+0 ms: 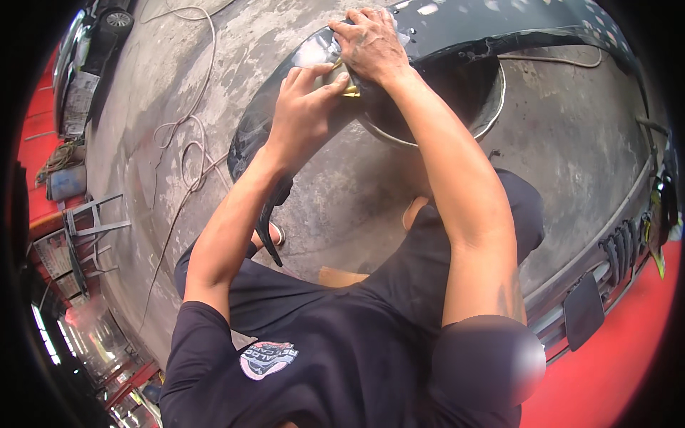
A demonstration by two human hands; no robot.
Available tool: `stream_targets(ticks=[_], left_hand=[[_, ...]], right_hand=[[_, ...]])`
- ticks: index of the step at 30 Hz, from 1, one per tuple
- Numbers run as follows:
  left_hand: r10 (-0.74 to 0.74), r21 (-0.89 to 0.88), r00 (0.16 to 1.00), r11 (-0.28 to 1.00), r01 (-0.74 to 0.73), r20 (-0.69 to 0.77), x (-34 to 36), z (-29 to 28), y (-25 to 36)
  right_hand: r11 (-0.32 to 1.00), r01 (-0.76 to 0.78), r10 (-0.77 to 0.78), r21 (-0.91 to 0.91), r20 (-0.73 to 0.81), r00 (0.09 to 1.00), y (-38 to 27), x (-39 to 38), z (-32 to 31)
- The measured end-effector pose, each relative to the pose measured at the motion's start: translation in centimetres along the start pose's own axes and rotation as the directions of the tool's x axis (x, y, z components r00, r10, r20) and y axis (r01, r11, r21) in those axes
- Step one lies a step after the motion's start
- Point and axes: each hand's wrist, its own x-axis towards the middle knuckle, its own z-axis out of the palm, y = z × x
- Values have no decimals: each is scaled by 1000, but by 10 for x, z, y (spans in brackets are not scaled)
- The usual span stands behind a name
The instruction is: The person sands a black car bumper with a sanding block, repeatedly dipping the block into a bucket of water. The person works on different sections of the bumper, occasionally lifting and repositioning it.
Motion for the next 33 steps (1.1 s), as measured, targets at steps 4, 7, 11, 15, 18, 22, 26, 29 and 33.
stream_targets(ticks=[4,7,11,15,18,22,26,29,33], left_hand=[[-12,41,1000,999,12,8,-36,-12,0],[-45,86,999,995,44,13,-29,-10,5],[-34,78,999,996,36,-24,3,0,1],[-49,79,999,996,50,-10,-28,-8,4],[-39,67,998,997,43,-51,-18,0,5],[-36,76,998,996,40,-52,4,10,3],[-64,80,997,995,68,-50,-26,-1,4],[-62,117,996,991,69,-66,-8,2,6],[-85,104,995,990,90,-55,-5,3,3]], right_hand=[[1000,-3,3,-14,20,1000,-2,0,2],[1000,4,-4,-13,-1,1000,-2,0,3],[1000,10,-10,-23,10,1000,-2,1,-1],[1000,-18,18,21,-4,1000,-3,0,0],[1000,-15,15,5,10,1000,-5,3,-3],[999,-21,21,-25,5,1000,-1,-2,-1],[1000,-26,26,5,-22,999,-8,-2,4],[1000,-21,21,-8,-5,1000,-4,-1,2],[998,-63,61,22,75,995,-1,-1,3]])
